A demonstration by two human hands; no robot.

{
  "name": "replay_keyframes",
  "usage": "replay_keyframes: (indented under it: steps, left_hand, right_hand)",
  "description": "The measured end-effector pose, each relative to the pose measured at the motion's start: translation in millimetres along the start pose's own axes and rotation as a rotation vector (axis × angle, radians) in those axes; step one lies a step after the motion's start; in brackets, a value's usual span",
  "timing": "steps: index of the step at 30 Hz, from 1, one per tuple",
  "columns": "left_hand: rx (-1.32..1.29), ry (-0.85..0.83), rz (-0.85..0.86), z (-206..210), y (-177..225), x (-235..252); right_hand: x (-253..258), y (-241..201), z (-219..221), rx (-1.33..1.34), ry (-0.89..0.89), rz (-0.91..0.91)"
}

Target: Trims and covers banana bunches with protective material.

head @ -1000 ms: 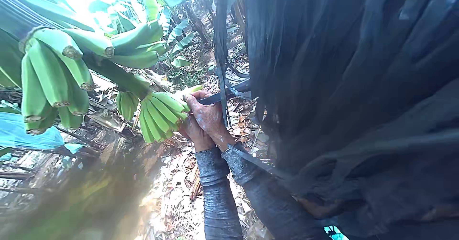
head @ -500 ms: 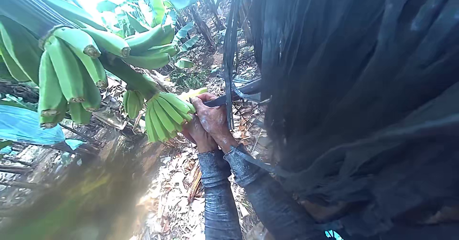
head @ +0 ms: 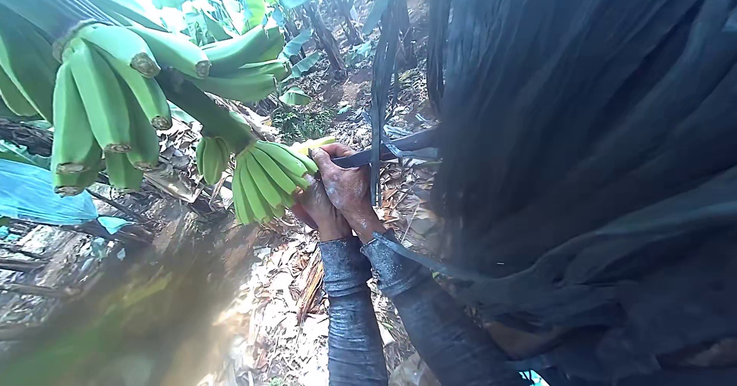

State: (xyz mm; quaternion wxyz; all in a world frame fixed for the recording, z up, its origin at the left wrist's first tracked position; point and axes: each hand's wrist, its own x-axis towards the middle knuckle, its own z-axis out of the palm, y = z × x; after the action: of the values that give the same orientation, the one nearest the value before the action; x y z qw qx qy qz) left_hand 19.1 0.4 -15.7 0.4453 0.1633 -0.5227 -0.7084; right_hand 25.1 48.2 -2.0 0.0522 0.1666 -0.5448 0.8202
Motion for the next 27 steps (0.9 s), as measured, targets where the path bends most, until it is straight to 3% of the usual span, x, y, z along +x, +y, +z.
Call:
replay_keyframes:
  steps: [3, 16, 21, 24, 27]
  left_hand:
    - [-0.091, -0.014, 0.072, -12, -35, 22]
    - [-0.116, -0.004, 0.113, -12, -41, 28]
    - [0.093, 0.074, 0.076, 16, 23, -14]
    - [0.075, 0.070, 0.145, 11, 7, -5]
    - [0.041, 0.061, 0.043, 1, -15, 9]
  right_hand:
    - [-1, 6, 1, 0.018, 0.001, 0.033]
    - [-1, -13, -1, 0.000, -0.004, 0.005]
    - [-2, -19, -2, -0.005, 0.012, 0.016]
    - [-3, -19, -2, -0.001, 0.022, 0.006]
    - [-4, -12, -6, -0.039, -0.028, 0.036]
